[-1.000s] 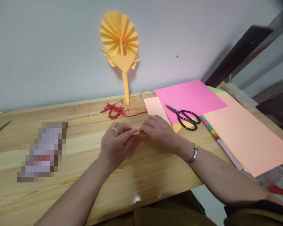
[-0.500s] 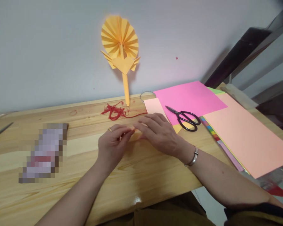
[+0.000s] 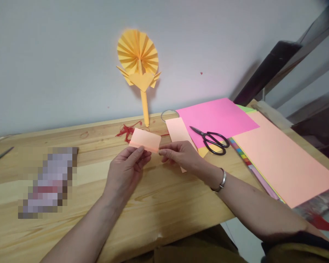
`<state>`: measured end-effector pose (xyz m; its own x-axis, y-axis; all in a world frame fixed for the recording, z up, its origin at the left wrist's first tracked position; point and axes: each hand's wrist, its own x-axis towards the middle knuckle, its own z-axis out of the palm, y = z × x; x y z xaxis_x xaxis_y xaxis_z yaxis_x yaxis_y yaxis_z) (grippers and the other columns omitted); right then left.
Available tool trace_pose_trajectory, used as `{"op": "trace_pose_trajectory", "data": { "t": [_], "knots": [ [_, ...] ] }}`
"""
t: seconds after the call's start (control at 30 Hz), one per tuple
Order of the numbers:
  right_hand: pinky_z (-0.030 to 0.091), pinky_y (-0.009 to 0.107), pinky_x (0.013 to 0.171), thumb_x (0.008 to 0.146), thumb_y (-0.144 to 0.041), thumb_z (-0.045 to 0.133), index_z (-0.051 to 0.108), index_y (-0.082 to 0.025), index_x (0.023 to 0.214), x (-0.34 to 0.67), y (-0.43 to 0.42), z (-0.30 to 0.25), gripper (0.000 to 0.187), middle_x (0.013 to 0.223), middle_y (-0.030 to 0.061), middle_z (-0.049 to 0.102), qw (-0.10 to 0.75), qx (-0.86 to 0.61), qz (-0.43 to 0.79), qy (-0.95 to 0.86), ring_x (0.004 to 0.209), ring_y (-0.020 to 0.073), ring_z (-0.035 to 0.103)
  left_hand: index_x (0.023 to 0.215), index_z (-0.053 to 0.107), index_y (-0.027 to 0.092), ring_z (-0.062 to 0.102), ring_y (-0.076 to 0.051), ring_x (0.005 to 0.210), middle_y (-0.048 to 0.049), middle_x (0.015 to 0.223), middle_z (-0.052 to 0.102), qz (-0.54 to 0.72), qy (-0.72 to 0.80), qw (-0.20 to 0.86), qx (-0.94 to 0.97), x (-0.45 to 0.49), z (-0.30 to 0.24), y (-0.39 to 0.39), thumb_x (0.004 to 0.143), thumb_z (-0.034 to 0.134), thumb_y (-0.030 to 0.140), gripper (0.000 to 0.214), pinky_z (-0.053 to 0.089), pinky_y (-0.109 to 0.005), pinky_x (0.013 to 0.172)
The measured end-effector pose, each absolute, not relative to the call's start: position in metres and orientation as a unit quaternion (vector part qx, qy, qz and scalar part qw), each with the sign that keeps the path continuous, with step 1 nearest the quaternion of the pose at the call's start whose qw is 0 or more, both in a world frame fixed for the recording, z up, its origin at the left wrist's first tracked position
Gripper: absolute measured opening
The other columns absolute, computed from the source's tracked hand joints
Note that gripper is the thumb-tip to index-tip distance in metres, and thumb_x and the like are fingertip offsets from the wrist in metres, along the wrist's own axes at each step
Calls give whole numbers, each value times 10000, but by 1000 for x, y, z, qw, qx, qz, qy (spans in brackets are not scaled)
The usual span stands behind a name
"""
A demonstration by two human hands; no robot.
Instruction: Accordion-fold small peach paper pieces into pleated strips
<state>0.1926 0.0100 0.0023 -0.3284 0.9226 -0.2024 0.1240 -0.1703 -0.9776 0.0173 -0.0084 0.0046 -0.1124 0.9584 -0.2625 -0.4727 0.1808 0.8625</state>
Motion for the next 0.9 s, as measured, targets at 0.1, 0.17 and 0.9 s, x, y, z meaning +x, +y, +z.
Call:
{"op": "trace_pose_trajectory", "data": {
  "t": [0.1, 0.17, 0.9],
  "knots": [
    [473, 227, 612, 727, -394, 680, 712, -147, 921, 193, 10, 8, 316, 735, 52, 688, 348, -446, 643, -517, 659, 115, 610, 683, 650, 139, 641, -96, 675, -2, 676, 668, 586, 461, 612, 262, 23, 8, -12, 683, 726, 176, 85, 547, -209, 690],
    [474, 224, 612, 707, -387, 698, 720, -140, 862, 193, 10, 10, 293, 709, 51, 688, 360, -433, 652, -508, 649, 110, 609, 717, 663, 137, 649, -101, 693, -5, 705, 679, 582, 459, 616, 265, 27, 11, -15, 683, 725, 170, 79, 551, -215, 708],
    [458, 222, 530, 679, -354, 700, 634, -125, 628, 191, 12, 5, 245, 594, 9, 628, 374, -456, 628, -507, 510, 77, 544, 904, 705, 147, 676, -171, 742, -64, 834, 731, 494, 489, 625, 355, 13, -10, -24, 649, 761, 243, 278, 557, -269, 712]
  ]
}}
